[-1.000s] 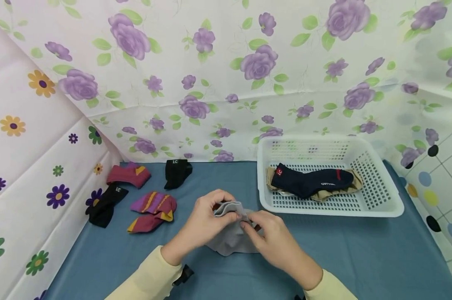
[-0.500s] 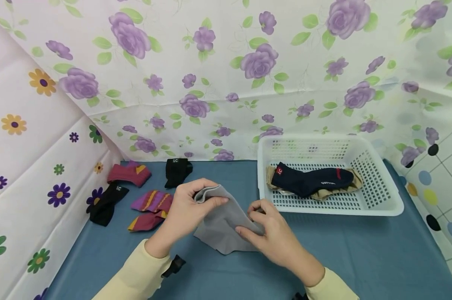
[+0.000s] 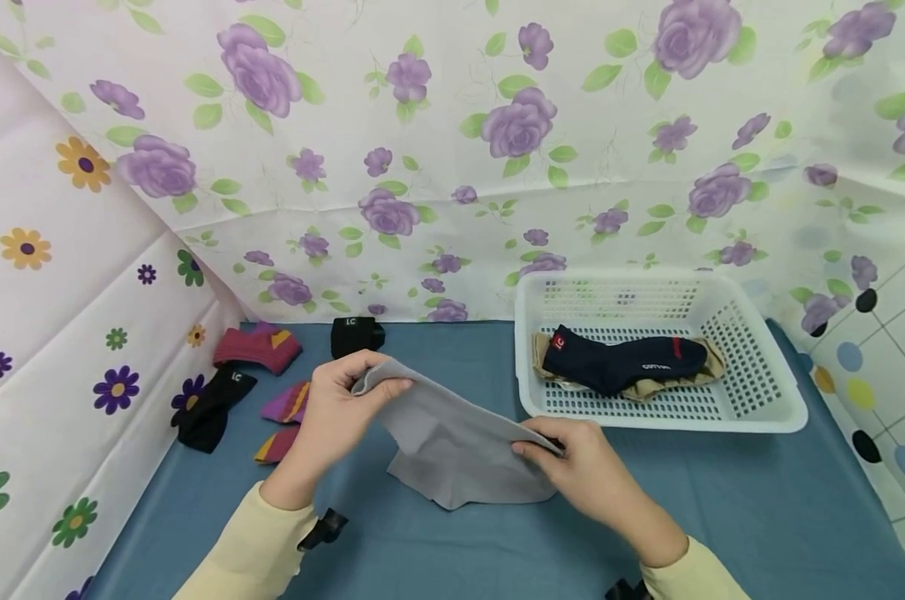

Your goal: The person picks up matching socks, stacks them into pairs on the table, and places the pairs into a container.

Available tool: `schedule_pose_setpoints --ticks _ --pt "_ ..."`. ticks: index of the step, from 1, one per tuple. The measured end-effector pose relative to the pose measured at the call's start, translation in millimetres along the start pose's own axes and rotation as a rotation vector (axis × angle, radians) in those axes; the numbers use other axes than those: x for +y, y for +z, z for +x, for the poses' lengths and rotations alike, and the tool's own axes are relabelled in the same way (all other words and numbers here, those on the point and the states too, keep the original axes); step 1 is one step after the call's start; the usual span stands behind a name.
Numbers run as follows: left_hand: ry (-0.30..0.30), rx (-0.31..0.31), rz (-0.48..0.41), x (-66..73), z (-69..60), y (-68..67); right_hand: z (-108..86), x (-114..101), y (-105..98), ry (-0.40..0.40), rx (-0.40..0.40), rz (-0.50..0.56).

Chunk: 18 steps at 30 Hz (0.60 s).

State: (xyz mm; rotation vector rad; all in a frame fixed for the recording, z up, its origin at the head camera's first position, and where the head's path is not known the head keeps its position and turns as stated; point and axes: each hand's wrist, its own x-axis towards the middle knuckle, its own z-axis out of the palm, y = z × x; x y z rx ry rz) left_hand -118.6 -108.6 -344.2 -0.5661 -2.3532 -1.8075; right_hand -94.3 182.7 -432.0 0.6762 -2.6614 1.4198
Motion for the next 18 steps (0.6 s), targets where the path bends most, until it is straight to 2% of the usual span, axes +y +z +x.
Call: schedule_pose_setpoints --ticks 3,9,16,18 --pt "-0.002 0.017 0.011 -6.4 -2.5 -6.5 -0.3 1.7 -10.2 0.058 0.036 0.020" --pt "-0.011 0.030 0.016 -16.3 -4.7 -14.0 -1.2 -0.7 -26.5 0.205 0.078 0.140" --pt "-0.057 0.049 0.033 -27.0 -9.4 -19.5 -6.0 0.8 -32.4 0.216 0.101 0.134" --pt "-0.067 0.038 0.048 -29.5 -10.9 -20.3 -6.7 1.5 -32.3 0.213 0.118 0.136"
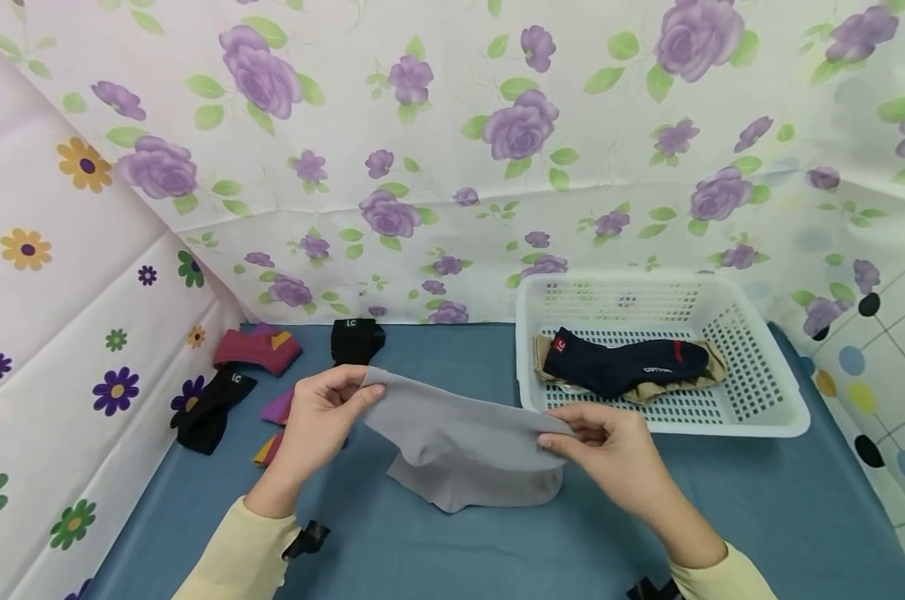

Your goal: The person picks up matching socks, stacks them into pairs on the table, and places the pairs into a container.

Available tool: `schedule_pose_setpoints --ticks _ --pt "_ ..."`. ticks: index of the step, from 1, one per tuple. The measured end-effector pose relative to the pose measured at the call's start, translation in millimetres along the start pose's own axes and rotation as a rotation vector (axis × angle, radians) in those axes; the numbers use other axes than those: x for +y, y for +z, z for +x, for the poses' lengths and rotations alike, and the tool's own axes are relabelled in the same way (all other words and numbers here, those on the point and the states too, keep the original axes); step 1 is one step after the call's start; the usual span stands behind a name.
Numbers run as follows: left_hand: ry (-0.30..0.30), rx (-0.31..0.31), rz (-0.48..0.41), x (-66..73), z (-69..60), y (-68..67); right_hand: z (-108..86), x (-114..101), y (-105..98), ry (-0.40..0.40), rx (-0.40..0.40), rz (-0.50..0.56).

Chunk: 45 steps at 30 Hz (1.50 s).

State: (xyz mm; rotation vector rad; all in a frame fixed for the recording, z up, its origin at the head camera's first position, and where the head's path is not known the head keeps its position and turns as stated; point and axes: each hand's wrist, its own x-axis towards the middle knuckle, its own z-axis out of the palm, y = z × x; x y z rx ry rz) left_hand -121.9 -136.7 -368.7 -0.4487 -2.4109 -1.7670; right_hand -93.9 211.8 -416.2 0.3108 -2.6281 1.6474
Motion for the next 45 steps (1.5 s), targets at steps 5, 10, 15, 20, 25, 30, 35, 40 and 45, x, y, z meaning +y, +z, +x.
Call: schedule_pose_setpoints --ticks 5,10,15,20,25,30,35,40,45 --pt "-0.047 -0.032 0.032 -1.1 -3.8 -0.6 -1.3 0.8 0.8 -0.039 0.045 -0.005" --pt "-0.079 -0.036 0.066 -0.4 -7.6 -0.3 -1.7 1.5 1.3 -0.060 0.023 0.022" --pt "-0.046 -0.137 0.076 -13.8 -11.9 0.6 -3.4 3.6 0.5 -0.112 -0.051 0.090" --pt "0.042 -0.226 0.082 -36.7 -15.3 2.8 -5.7 7.0 2.1 -0.148 -0.019 0.062" --pt "0.071 -0.214 0.044 -43.8 -18.1 1.9 -7.1 8.4 3.9 -0.173 0.069 0.019" --pt "0.007 -0.180 0.032 -29.9 -19.2 0.8 -7.8 8.3 2.8 -0.176 0.065 0.028" --pt "-0.064 -0.121 0.048 -15.9 -21.2 -0.1 -11.1 9.9 3.0 -0.163 0.000 0.030" --pt "-0.136 -0.138 0.063 -15.0 -23.5 2.2 -14.8 12.7 4.2 -0.147 -0.015 0.071" --pt "-0.152 -0.158 0.067 -16.4 -27.3 6.4 -17.4 15.1 4.1 -0.119 0.014 0.146"
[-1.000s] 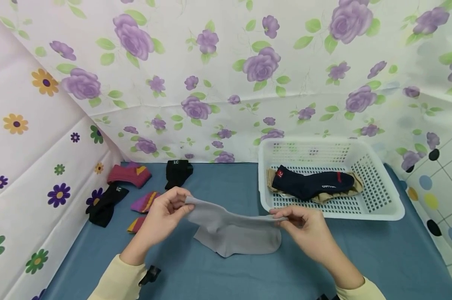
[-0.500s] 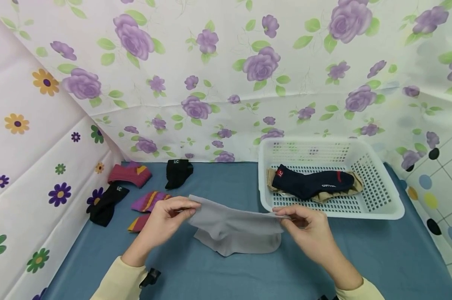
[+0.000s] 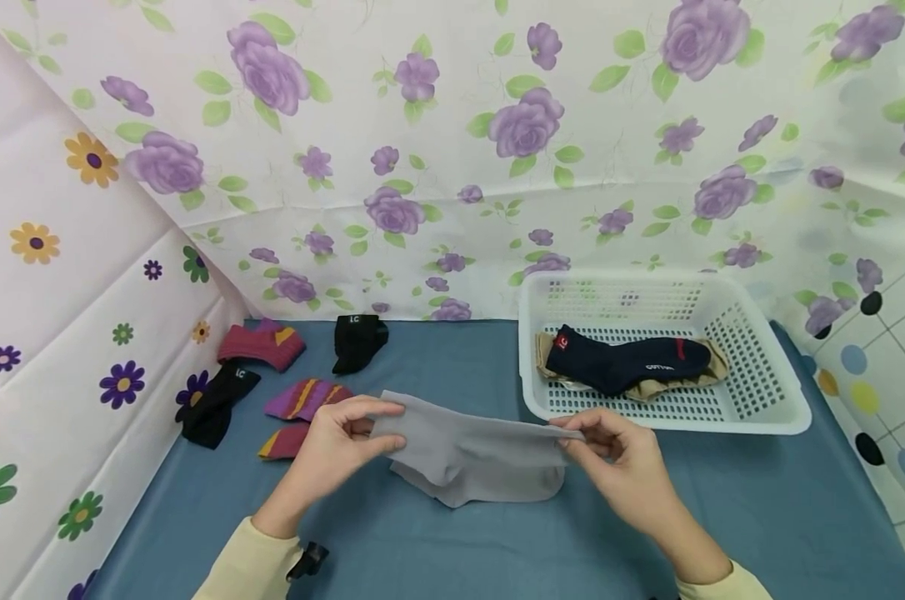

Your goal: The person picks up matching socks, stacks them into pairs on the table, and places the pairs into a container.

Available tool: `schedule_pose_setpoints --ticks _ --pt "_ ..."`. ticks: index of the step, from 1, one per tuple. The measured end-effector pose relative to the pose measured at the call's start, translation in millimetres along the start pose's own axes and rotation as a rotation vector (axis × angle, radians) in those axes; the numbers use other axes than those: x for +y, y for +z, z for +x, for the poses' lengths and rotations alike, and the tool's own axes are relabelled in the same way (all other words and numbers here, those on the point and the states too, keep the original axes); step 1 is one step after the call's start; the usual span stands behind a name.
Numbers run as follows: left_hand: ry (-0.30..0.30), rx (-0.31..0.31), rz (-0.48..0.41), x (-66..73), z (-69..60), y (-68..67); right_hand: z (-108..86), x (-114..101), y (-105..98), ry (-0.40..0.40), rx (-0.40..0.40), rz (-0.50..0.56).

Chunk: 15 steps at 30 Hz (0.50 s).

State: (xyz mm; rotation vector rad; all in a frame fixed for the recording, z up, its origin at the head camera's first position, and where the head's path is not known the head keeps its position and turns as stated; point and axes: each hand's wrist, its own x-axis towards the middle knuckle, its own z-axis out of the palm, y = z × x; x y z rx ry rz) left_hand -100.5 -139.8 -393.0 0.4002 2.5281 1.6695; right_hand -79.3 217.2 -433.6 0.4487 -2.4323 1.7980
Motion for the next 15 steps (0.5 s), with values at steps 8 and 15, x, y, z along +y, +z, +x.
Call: schedule_pose_setpoints --ticks 8,15 --pt "-0.115 -0.119 0.015 -24.5 1.6 14.0 -12.6 18.0 6.5 0.109 -0.019 0.029" --pt "-0.137 -0.124 0.104 -66.3 7.5 26.6 -14.2 39.6 23.4 0.323 -0.060 -0.204"
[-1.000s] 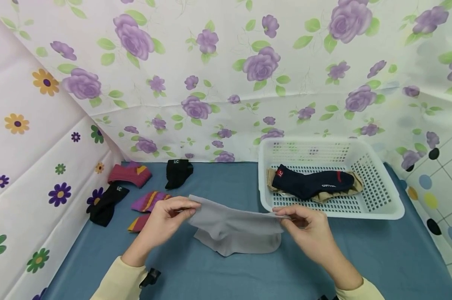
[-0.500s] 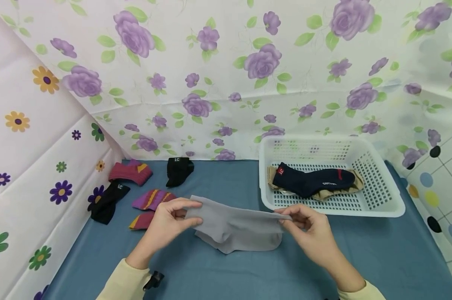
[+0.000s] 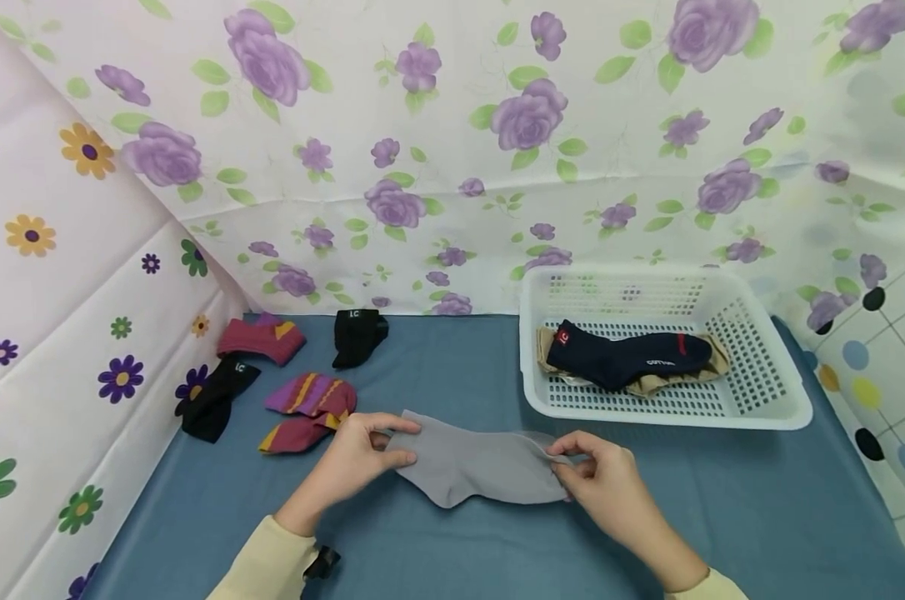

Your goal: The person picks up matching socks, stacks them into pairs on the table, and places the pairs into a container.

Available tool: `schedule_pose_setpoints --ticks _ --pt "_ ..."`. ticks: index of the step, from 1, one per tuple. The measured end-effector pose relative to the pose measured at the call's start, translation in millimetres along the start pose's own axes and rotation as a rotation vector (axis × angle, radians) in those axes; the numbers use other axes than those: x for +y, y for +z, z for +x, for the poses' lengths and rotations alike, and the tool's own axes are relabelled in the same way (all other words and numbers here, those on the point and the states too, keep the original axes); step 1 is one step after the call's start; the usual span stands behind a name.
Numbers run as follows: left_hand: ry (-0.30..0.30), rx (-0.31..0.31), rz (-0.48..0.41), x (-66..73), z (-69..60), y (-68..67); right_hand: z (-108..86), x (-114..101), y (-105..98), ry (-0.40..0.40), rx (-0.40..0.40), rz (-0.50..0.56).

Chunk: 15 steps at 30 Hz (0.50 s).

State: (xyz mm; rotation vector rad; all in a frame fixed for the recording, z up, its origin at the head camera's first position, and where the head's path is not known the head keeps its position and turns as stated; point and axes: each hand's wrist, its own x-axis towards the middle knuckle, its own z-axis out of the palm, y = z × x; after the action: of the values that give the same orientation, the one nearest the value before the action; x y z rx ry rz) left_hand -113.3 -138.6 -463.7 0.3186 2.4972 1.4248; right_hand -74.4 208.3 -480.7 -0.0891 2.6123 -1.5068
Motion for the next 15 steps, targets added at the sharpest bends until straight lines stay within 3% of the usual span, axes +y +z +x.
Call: schedule_pose_setpoints --ticks 6,15 --pt "0.018 0.008 0.049 -8.2 5.4 4.9 10.1 4.6 9.1 -0.024 0.033 -0.140" --pt "0.026 0.031 0.090 -14.7 9.8 3.8 16.8 7.8 13.2 -0.081 0.103 -0.270"
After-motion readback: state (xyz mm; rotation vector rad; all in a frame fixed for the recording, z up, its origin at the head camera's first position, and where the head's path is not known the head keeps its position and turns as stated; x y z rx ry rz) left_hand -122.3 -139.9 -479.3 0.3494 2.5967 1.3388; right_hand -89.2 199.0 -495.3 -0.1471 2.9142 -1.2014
